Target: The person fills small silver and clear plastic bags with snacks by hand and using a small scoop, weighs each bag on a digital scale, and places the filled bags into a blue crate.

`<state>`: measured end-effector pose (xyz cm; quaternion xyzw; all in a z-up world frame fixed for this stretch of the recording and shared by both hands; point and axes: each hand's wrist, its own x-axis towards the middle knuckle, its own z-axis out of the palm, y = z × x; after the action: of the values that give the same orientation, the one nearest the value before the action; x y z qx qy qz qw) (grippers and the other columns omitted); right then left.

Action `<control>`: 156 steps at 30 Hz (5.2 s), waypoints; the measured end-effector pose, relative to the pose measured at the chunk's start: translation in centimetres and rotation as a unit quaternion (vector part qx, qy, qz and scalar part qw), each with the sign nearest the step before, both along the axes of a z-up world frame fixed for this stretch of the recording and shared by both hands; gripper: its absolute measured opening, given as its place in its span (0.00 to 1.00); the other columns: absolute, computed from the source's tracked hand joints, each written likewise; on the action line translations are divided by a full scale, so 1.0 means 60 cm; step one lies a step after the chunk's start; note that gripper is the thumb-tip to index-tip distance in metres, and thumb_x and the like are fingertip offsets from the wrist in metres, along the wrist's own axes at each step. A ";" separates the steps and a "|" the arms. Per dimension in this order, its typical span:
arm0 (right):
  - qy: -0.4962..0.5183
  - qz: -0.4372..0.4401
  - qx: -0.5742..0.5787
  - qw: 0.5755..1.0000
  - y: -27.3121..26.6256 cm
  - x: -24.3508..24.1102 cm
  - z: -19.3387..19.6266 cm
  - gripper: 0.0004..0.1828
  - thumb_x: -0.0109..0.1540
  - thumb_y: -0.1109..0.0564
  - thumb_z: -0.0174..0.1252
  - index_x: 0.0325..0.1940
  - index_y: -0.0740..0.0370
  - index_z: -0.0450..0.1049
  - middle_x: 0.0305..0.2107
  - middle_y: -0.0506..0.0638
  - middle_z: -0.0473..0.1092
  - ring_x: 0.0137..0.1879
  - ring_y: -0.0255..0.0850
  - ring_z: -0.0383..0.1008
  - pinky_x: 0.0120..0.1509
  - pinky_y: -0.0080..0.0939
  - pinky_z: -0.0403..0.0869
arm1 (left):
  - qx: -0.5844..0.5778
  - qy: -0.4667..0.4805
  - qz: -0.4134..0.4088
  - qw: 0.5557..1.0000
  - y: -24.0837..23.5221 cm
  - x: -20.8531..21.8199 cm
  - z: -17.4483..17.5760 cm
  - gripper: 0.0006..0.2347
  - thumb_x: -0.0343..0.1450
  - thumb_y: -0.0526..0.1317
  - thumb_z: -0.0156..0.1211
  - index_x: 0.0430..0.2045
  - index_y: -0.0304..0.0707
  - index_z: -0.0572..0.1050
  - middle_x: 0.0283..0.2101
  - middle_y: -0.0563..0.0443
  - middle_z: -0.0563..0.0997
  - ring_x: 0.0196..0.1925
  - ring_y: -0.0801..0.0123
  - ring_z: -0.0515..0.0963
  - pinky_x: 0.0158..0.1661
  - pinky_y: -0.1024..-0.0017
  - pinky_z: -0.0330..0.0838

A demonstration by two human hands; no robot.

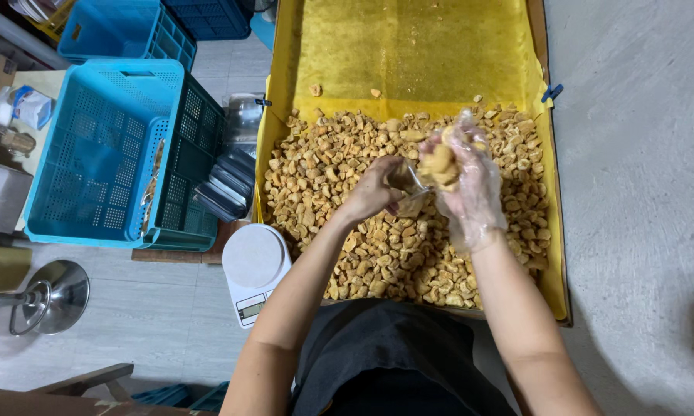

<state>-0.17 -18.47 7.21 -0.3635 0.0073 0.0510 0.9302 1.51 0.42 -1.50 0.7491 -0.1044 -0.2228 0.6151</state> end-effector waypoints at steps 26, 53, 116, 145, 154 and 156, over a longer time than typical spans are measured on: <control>0.103 0.173 -0.686 0.700 -0.084 -0.075 -0.216 0.44 0.60 0.56 0.59 0.76 0.44 0.45 0.73 0.50 0.48 0.77 0.47 0.50 0.79 0.51 0.51 | 0.195 -0.147 -0.088 0.966 0.060 -0.019 0.059 0.08 0.73 0.36 0.61 0.45 0.39 0.80 0.62 0.45 0.75 0.63 0.59 0.75 0.63 0.64 0.74; 0.142 0.128 -0.155 0.969 -0.076 -0.031 -0.044 0.17 0.61 0.51 0.61 0.53 0.52 0.79 0.54 0.55 0.75 0.53 0.44 0.76 0.47 0.41 0.79 | 0.075 0.056 -0.008 0.996 0.057 -0.005 0.037 0.31 0.63 0.24 0.49 0.65 0.36 0.58 0.71 0.42 0.54 0.48 0.53 0.78 0.27 0.74 0.80; -0.037 0.058 -0.518 0.853 0.015 -0.027 -0.028 0.20 0.58 0.60 0.64 0.55 0.53 0.75 0.51 0.50 0.75 0.50 0.34 0.78 0.53 0.30 0.79 | 0.002 -0.008 -0.011 1.000 0.067 -0.022 0.075 0.25 0.64 0.26 0.49 0.59 0.38 0.69 0.64 0.43 0.68 0.60 0.58 0.76 0.41 0.69 0.83; -0.019 0.281 -0.481 0.830 0.114 0.031 -0.291 0.20 0.62 0.54 0.61 0.57 0.58 0.71 0.55 0.46 0.72 0.52 0.36 0.75 0.42 0.37 0.78 | -0.100 -0.002 0.448 0.889 0.326 -0.278 0.172 0.20 0.66 0.23 0.48 0.55 0.27 0.73 0.46 0.41 0.78 0.21 0.73 0.75 0.23 0.74 0.77; -0.031 0.357 -0.479 0.802 0.194 -0.005 -0.251 0.22 0.62 0.52 0.61 0.59 0.57 0.71 0.57 0.50 0.72 0.54 0.42 0.76 0.48 0.39 0.79 | -0.083 -0.035 0.520 0.850 0.360 -0.329 0.109 0.19 0.67 0.24 0.51 0.54 0.25 0.72 0.60 0.43 0.69 0.25 0.73 0.78 0.26 0.73 0.80; -0.021 0.351 -0.524 0.776 0.196 -0.009 -0.248 0.21 0.63 0.52 0.61 0.59 0.58 0.72 0.57 0.52 0.72 0.53 0.44 0.77 0.48 0.41 0.79 | -0.081 -0.041 0.520 0.850 0.365 -0.333 0.111 0.19 0.67 0.24 0.51 0.54 0.27 0.73 0.63 0.43 0.67 0.24 0.73 0.78 0.25 0.73 0.80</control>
<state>-0.71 -6.70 -7.65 -0.7733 -0.1148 0.3541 0.5132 -18.46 22.31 5.17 0.6499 0.2573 0.1693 0.6948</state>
